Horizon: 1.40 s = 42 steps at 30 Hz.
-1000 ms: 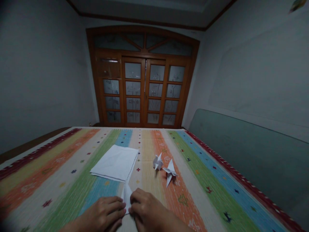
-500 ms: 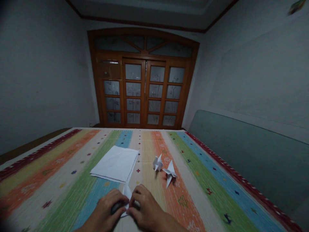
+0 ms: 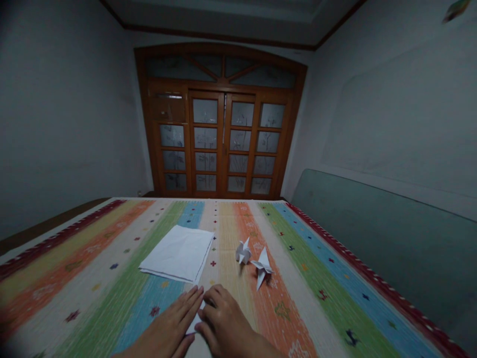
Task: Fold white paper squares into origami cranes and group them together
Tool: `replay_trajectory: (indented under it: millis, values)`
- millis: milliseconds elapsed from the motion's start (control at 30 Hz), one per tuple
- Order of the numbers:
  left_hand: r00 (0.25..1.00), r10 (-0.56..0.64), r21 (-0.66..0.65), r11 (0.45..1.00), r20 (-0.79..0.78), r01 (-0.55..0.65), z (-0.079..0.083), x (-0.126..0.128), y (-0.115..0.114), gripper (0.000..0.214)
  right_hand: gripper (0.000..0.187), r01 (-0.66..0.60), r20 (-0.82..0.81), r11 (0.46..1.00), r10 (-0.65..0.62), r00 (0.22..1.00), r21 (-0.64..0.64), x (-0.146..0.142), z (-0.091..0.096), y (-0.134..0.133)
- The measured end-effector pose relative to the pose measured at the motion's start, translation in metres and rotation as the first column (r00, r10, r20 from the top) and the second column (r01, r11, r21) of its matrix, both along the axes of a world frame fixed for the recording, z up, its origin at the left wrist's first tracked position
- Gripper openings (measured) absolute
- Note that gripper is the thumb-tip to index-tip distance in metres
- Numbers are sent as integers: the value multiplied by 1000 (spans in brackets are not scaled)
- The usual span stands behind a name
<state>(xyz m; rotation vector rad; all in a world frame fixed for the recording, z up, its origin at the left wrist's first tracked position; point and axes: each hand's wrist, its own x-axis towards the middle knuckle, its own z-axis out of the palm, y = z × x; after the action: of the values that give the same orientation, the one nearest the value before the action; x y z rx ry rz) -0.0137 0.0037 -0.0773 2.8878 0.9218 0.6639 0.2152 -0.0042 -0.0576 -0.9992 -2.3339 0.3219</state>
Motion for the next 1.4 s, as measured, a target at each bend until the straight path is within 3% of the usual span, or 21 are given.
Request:
replay_trajectory:
  millis: [200,533,633,767,933,1033,1233,1400]
  values:
    - [999,-6,-57,998,-51,3,12,-2,2,87,3,14,49,1000,-15,999,17,0,-1,0]
    - [999,14,-98,995,-30,-17,30,-4,4,77,12,-17,36,999,16,999,41,0,4,-2]
    - [999,38,-147,988,-17,-41,26,-5,6,75,15,-20,-23,1000,20,1000,1,0,1,0]
    - [989,109,-206,975,101,-87,12,-6,13,54,15,31,-159,993,-49,986,-114,-1,-3,4]
    - [956,184,-225,965,230,-132,-4,-6,19,75,19,32,-211,982,-72,975,-187,-1,-4,8]
    - [935,242,-199,961,259,-194,-6,-6,20,70,21,24,-204,978,-67,977,-207,0,-5,9]
    - [920,313,-283,928,235,-243,8,-3,15,51,55,37,-194,972,-83,978,-231,1,-4,9]
    - [908,337,-375,898,251,-230,23,2,13,40,47,11,-234,975,-64,970,-221,0,-1,10]
